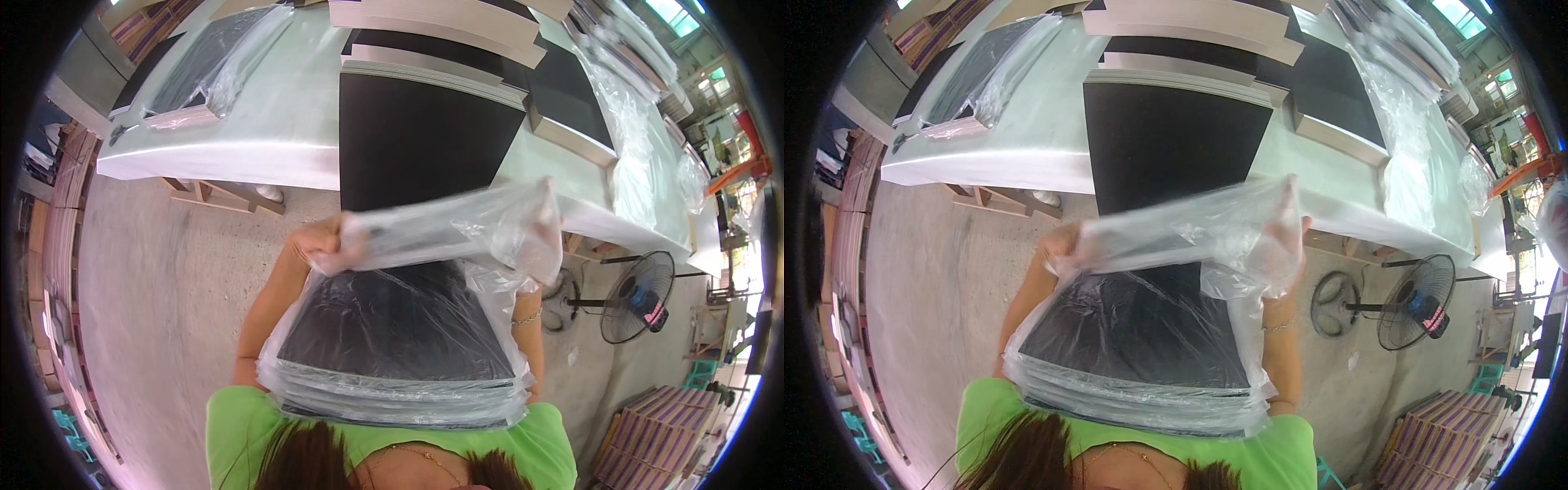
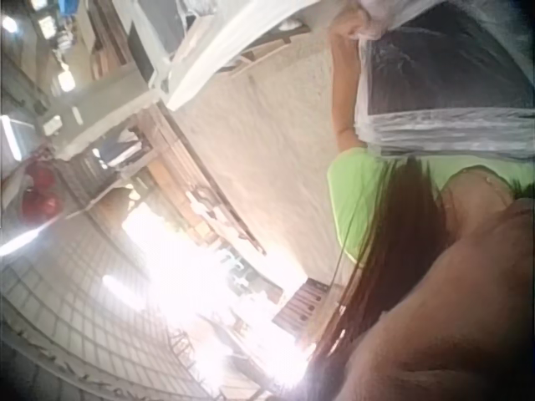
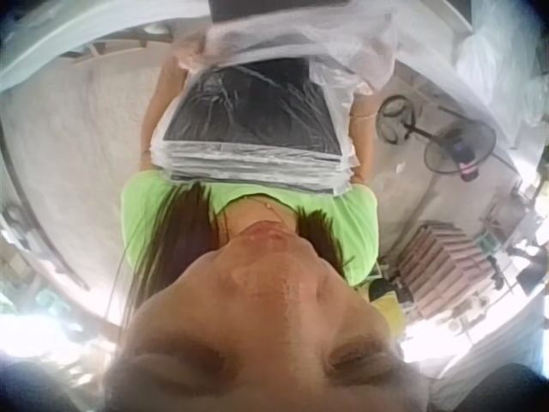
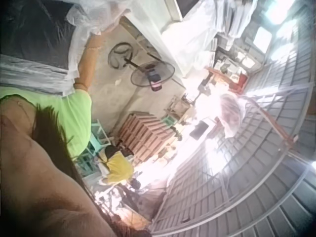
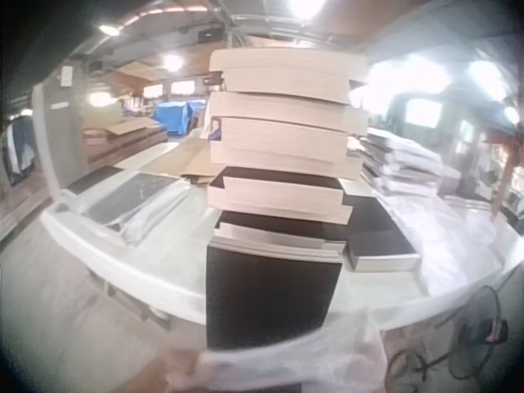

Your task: The person wraps black rectangular boards in plastic film, reaching for new sheets and tucking the edges around each board.

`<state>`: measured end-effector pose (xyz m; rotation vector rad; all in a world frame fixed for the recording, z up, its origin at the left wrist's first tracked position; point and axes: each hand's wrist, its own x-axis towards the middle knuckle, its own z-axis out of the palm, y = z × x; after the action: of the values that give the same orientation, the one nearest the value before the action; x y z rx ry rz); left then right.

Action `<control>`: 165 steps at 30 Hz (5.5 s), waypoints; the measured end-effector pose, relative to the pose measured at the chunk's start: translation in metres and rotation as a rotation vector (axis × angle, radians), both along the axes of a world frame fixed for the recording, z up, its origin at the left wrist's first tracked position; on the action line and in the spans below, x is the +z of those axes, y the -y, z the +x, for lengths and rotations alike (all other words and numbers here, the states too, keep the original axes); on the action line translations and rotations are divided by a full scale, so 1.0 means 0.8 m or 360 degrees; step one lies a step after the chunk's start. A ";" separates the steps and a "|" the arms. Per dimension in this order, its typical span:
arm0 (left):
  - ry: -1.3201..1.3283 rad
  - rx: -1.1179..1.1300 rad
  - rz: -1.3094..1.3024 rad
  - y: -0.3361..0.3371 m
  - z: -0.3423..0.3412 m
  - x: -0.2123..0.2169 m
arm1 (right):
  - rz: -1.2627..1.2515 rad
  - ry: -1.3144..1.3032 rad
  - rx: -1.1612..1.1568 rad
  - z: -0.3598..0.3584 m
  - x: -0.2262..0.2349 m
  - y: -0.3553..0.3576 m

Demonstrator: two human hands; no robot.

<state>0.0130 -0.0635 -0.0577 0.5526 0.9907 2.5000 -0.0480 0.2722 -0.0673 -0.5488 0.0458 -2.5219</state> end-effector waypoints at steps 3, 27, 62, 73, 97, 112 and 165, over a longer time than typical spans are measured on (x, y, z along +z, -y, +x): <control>0.0274 0.0876 0.0683 0.005 0.011 -0.001 | 0.0810 -0.0078 0.0376 0.031 0.011 0.009; -0.1180 0.2264 -0.2752 0.011 -0.084 0.093 | 0.2823 -0.1507 -0.2273 -0.095 0.103 0.067; 0.0667 0.0617 -0.1746 0.084 0.053 -0.214 | 0.2566 -0.0012 -0.0336 0.005 -0.170 -0.058; -0.0418 0.0182 -0.1514 -0.065 -0.038 0.094 | 0.1610 -0.0408 -0.0752 -0.005 0.126 0.057; -0.0211 0.0424 -0.1519 -0.091 -0.057 0.113 | 0.2155 -0.1491 -0.1154 -0.005 0.087 0.094; 0.0170 0.0146 -0.0972 -0.099 -0.050 0.101 | 0.2416 -0.1841 -0.1628 0.010 0.121 0.073; 0.0543 0.0314 0.0515 -0.025 -0.051 0.055 | 0.0857 0.0572 0.0021 -0.010 0.060 0.029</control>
<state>-0.0277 -0.0434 -0.0136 0.1081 0.5384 2.8248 -0.0563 0.2494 -0.0197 0.1184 0.5625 -2.4116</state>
